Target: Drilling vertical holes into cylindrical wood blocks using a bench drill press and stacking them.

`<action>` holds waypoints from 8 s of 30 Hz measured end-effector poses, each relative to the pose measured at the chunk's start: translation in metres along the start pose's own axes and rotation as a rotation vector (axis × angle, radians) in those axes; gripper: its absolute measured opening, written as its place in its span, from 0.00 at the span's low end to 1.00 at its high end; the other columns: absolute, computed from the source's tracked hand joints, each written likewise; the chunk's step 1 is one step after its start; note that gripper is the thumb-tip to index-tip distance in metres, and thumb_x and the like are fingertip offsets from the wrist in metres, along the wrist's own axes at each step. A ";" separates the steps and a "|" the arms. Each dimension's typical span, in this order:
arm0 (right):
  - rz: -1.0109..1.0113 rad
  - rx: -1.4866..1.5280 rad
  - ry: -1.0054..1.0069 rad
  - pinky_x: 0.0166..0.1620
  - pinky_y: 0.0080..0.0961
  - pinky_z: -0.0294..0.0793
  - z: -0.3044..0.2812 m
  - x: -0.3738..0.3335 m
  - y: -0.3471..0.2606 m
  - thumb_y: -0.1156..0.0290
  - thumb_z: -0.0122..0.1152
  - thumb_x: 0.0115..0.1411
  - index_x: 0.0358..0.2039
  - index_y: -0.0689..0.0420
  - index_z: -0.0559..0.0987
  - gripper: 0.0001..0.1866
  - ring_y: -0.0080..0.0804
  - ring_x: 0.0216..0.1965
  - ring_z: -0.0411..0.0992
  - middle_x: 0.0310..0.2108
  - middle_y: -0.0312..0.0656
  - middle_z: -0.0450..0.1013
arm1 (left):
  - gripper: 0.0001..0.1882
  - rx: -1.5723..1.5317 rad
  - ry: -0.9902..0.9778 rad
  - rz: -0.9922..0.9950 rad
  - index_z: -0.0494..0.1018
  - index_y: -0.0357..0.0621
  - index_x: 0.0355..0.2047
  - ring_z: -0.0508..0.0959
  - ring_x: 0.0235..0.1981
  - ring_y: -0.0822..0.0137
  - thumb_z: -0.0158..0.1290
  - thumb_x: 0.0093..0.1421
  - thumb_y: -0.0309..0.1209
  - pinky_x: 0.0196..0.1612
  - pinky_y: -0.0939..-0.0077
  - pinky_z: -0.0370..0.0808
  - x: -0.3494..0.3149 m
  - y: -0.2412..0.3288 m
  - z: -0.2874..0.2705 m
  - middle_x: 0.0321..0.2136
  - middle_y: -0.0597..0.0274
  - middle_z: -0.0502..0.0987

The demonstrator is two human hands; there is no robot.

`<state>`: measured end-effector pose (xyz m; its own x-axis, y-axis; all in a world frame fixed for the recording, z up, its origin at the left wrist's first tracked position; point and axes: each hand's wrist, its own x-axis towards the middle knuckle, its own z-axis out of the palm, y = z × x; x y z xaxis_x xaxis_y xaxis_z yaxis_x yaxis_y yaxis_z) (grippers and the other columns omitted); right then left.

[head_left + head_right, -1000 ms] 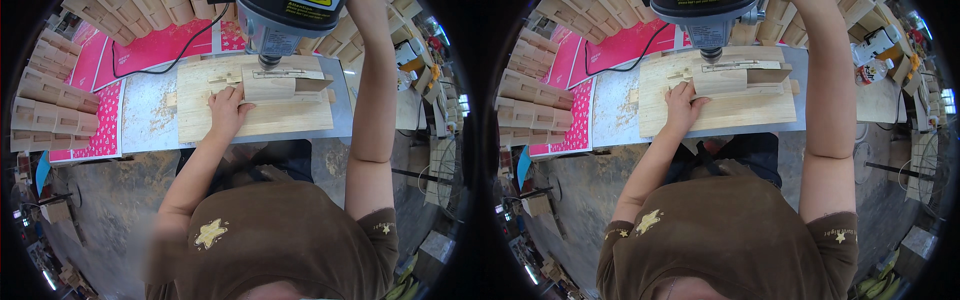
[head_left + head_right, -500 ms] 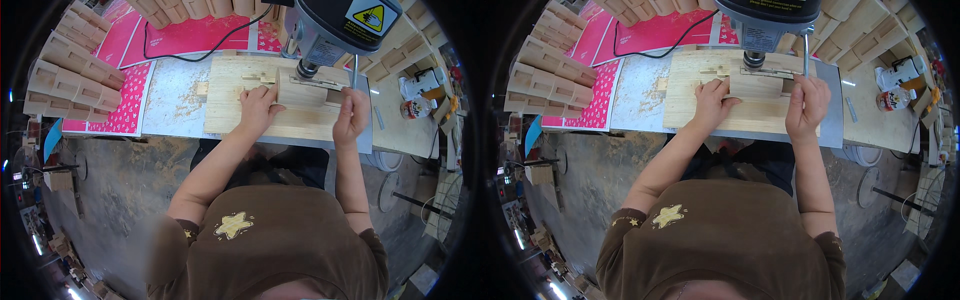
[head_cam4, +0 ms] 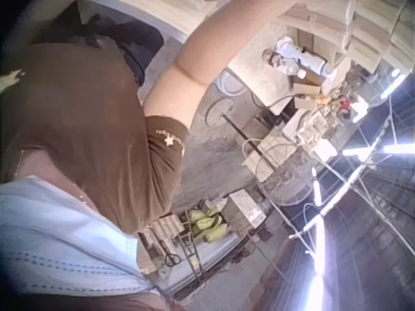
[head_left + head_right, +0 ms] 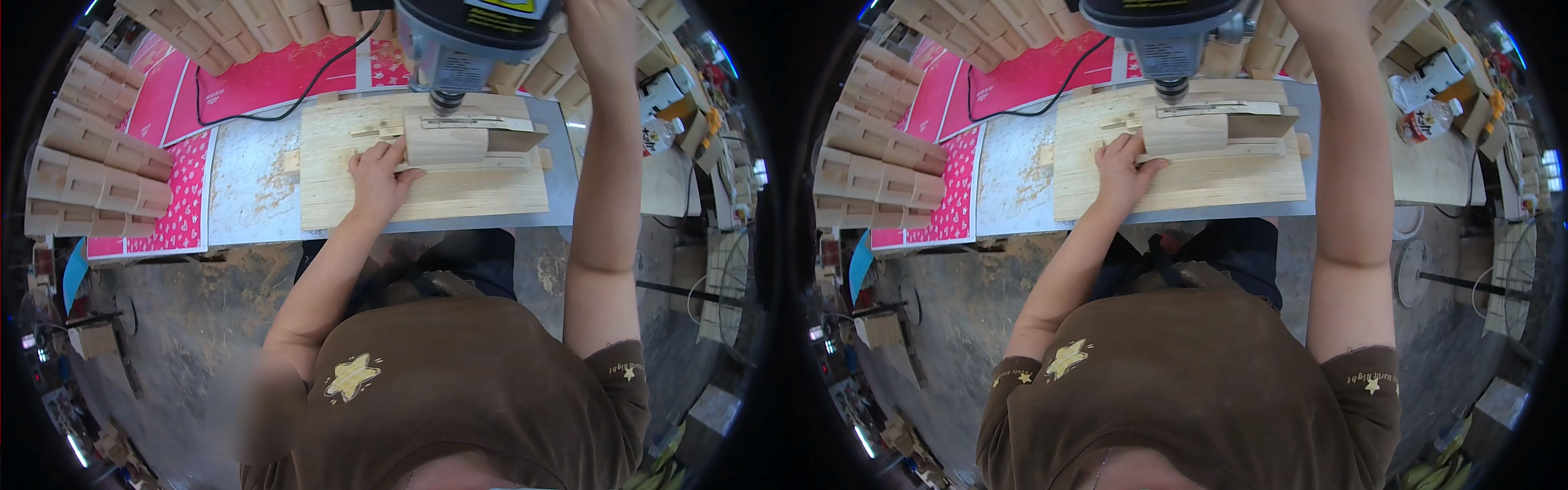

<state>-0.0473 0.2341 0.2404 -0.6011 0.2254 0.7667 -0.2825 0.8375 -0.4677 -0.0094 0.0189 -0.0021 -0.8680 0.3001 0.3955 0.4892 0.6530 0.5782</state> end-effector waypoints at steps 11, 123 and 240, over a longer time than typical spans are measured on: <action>-0.003 0.211 -0.695 0.47 0.28 0.68 0.007 -0.085 0.088 0.65 0.59 0.58 0.45 0.57 0.75 0.16 0.30 0.44 0.69 0.37 0.40 0.73 | 0.24 -0.354 0.000 -0.182 0.75 0.45 0.35 0.71 0.34 0.66 0.68 0.36 0.35 0.48 0.67 0.56 0.013 0.003 0.002 0.30 0.67 0.70; -0.162 -0.080 -0.745 0.41 0.37 0.66 -0.015 -0.177 0.061 0.68 0.64 0.47 0.36 0.56 0.74 0.15 0.44 0.39 0.67 0.32 0.42 0.69 | 0.42 0.112 -0.625 0.026 0.65 0.41 0.52 0.74 0.44 0.49 0.61 0.30 0.34 0.47 0.65 0.71 0.028 0.024 -0.136 0.44 0.49 0.72; -0.230 0.182 0.040 0.25 0.31 0.62 -0.003 -0.149 0.023 0.78 0.58 0.52 0.25 0.59 0.76 0.01 0.37 0.18 0.64 0.16 0.39 0.65 | 0.32 -0.022 0.064 0.092 0.72 0.36 0.46 0.71 0.28 0.58 0.66 0.38 0.35 0.32 0.64 0.67 0.002 0.001 0.003 0.25 0.60 0.71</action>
<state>0.0377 0.2215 0.1165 -0.4769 0.0625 0.8768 -0.5395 0.7667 -0.3481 -0.0105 0.0221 -0.0026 -0.8126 0.3128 0.4917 0.5689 0.6091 0.5526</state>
